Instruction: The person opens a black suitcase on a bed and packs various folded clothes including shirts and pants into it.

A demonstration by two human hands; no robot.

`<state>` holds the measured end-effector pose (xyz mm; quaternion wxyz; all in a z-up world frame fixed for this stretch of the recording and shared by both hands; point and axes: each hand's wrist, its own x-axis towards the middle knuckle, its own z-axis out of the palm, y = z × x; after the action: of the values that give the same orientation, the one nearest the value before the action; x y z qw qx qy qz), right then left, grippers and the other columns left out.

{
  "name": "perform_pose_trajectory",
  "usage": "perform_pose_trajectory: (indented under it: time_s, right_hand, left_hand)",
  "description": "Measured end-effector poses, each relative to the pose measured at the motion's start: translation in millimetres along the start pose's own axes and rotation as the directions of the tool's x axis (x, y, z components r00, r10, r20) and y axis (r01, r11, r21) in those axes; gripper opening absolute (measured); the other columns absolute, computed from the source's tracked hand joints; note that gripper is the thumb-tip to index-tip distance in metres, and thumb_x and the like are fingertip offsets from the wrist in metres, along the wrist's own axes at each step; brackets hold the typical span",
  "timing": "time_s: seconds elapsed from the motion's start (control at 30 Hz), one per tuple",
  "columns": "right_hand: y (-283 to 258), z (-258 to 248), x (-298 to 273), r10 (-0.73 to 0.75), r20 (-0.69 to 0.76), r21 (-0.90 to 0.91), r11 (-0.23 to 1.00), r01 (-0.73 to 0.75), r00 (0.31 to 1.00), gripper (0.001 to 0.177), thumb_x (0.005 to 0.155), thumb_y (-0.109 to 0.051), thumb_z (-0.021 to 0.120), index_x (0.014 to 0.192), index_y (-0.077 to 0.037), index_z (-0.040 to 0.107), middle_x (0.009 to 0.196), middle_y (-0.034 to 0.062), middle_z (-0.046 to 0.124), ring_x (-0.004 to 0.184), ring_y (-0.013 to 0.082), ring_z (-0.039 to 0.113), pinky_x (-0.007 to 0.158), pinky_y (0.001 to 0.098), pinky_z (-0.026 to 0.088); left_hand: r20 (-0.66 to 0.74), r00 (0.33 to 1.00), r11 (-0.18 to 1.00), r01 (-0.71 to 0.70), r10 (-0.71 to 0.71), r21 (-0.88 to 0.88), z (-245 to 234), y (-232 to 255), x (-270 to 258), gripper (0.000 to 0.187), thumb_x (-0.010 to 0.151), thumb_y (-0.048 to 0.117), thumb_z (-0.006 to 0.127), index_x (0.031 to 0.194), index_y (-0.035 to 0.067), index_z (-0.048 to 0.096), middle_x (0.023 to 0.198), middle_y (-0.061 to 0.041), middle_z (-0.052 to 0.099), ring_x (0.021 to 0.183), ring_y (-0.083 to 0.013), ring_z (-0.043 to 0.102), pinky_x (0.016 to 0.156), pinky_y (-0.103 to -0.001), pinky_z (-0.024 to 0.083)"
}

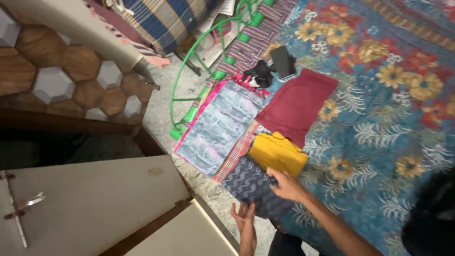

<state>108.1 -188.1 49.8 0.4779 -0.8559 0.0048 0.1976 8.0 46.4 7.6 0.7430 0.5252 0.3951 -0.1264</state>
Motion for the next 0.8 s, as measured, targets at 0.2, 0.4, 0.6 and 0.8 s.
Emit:
perform_pose_trajectory:
  time_s: [0.2,0.4,0.6,0.8]
  right_hand:
    - [-59.6,-49.9,-107.8,-0.174,-0.053,0.239,0.954,0.181,0.983,0.067,0.078,-0.011,0.075,0.139,-0.001,0.049,0.123,0.0162,0.067,0.116,0.0296,0.065,0.095,0.0399,0.052]
    - [-95.4,-134.6,-222.8,-0.083,-0.057,0.369,0.924,0.099,0.995,0.057,0.087,-0.011,0.075,0.138,0.000,0.052,0.123,0.0161,0.067,0.118,0.0257,0.064,0.104,0.0391,0.050]
    - [-39.8,-192.6,-338.6,0.169,-0.340,0.462,0.887,0.008,0.925,0.076,0.086,-0.019,0.081,0.149,-0.004,0.042,0.146,0.0100,0.054,0.136,0.0199,0.049,0.112,0.0387,0.041]
    - [38.4,-236.5,-472.0,0.457,-0.572,0.586,0.809,-0.050,0.682,0.064,0.085,-0.015,0.081,0.140,-0.005,0.049,0.137,0.0111,0.055,0.126,0.0214,0.050,0.101,0.0405,0.044]
  left_hand:
    - [-0.020,1.000,0.995,-0.013,0.011,-0.096,28.8,24.3,-14.0,0.085,0.095,0.066,0.042,0.162,0.020,0.017,0.160,-0.009,0.043,0.147,-0.0215,0.037,0.114,-0.042,0.021]
    - [0.280,0.914,0.906,0.360,-0.294,-0.222,116.0,32.9,-80.1,0.086,0.090,0.077,0.037,0.146,0.013,0.051,0.137,-0.015,0.061,0.124,-0.0353,0.058,0.105,-0.052,0.045]
    - [0.494,0.749,0.863,0.506,-0.441,0.004,170.1,-58.5,-113.0,0.078,0.093,0.068,0.052,0.142,0.008,0.055,0.132,-0.014,0.067,0.118,-0.0319,0.064,0.101,-0.047,0.050]
    - [0.609,0.617,0.867,0.349,-0.499,0.357,221.2,-113.8,-177.1,0.055,0.088,0.036,0.070,0.135,0.011,0.060,0.129,-0.006,0.071,0.114,-0.0213,0.068,0.098,-0.039,0.054]
